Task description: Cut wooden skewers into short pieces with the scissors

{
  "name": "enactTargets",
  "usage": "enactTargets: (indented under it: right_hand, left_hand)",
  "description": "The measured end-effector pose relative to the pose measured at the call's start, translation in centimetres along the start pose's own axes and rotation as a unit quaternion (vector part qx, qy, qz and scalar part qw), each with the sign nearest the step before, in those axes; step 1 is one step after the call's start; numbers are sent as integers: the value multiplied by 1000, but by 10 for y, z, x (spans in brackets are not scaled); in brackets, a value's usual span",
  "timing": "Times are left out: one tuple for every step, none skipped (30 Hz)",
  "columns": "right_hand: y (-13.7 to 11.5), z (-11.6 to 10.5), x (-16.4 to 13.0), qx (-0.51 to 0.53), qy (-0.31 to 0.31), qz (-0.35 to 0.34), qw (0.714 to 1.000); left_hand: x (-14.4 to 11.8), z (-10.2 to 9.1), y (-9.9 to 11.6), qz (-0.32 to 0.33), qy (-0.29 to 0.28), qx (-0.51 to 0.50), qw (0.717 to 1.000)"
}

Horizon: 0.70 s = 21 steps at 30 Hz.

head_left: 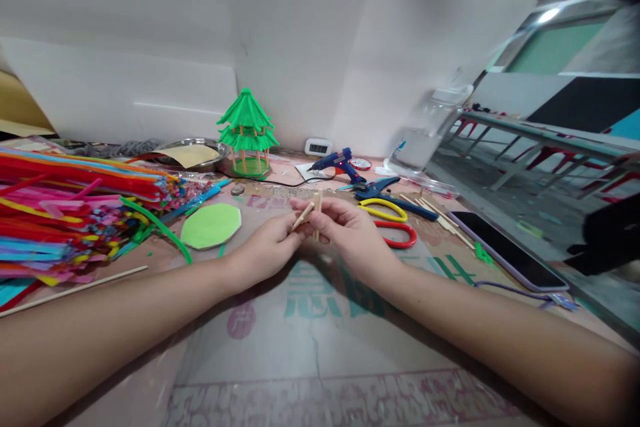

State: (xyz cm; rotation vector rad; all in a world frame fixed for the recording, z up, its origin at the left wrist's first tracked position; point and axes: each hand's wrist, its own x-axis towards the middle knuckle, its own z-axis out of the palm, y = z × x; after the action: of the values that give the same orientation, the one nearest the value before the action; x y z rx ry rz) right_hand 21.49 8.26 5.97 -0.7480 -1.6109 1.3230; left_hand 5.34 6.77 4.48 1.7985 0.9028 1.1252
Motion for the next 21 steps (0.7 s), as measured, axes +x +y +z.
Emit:
enactTargets:
  right_hand:
    - [1,-1,0,13,13,-3,1000]
    - [2,-2,1,27,27,-6,999]
    - [3,-3,2,38,38,-9,999]
    - [4,-4,2,44,45,-10,998]
    - [4,-6,3,45,48,-10,998]
    - [4,-7,3,46,51,-10,998]
    - [4,-8,3,49,55,-10,997]
    - [4,-10,3,55,61,-12,997]
    - [4,-11,4,63,67,-13,996]
    - [4,-13,4,68,70,-13,995]
    - [4,-14,4,65,70,-11,995]
    - [5,-15,4,51,67,-8,996]
    - [7,-15,4,26,62,-4,998]
    - [9,-15,5,-7,56,1,998]
    - [11,-15,5,-44,48,4,998]
    - [13,-14,5,-80,40,2,996]
    - [15,-13,5,-112,31,-5,993]
    - [17,-12,5,-141,19,-14,990]
    - [18,-10,5,-168,4,-25,986]
    - [18,-9,5,-191,-12,-32,981]
    - [18,-8,5,-210,-27,-35,977]
  left_hand:
    - [1,0,0,-1,8,-8,1000]
    - [1,0,-1,-2,15,-15,1000]
    - [1,0,-2,-5,20,-21,1000]
    - [1,0,-3,-8,21,-27,999]
    - [1,0,-5,-12,18,-32,999]
    - [0,-1,-7,-17,14,-39,999]
    - [0,-1,-9,-23,13,-45,999]
    - [-1,-1,-11,-28,16,-49,998]
    - [-1,-2,-13,-28,28,-46,998]
    - [-2,-3,-14,-26,42,-37,998]
    - [-2,-4,-15,-21,59,-26,998]
    - [-2,-5,-15,-16,77,-17,997]
    - [-1,-6,-15,-11,92,-11,996]
    - [-1,-6,-14,-9,102,-12,995]
    - [-1,-6,-14,-11,103,-24,994]
    - [-1,-6,-13,-15,98,-40,994]
    - [-1,-6,-13,-20,90,-58,994]
    - [0,-5,-12,-25,76,-71,994]
    - [0,-5,-13,-29,65,-84,994]
    - [0,-4,-14,-33,56,-93,994]
    - [1,-4,-15,-35,51,-97,993]
